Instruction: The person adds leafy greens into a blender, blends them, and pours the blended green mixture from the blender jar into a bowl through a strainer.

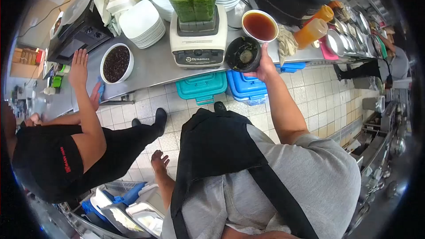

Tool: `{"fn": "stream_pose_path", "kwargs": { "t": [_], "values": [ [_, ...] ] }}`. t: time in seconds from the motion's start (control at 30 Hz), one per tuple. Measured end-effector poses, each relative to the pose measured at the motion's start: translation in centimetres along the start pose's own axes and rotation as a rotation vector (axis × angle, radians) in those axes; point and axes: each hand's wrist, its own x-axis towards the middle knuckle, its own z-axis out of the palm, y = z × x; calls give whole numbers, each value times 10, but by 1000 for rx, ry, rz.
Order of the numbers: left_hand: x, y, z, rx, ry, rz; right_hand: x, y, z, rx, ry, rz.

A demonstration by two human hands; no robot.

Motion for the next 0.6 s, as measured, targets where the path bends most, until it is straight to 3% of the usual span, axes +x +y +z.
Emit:
{"fn": "stream_pose_path", "kwargs": {
  "t": [0.07, 0.1, 0.27, 0.4, 0.6],
  "values": [
    [-14, -9, -1, -9, 6, 75, -6, -7, 5, -235, 101, -45],
    [-15, -50, 5, -3, 22, 41, 2, -12, -17, -249, 106, -10],
    [-54, -132, 20, 40, 30, -208, 20, -18, -41, -175, 30, -53],
    [-75, -161, 22, 76, 41, -171, 10, -24, -39, -163, 27, -182],
    [-105, -198, 23, -32, 77, -203, 38, -29, -50, -147, -83, -169]
  ]
}}
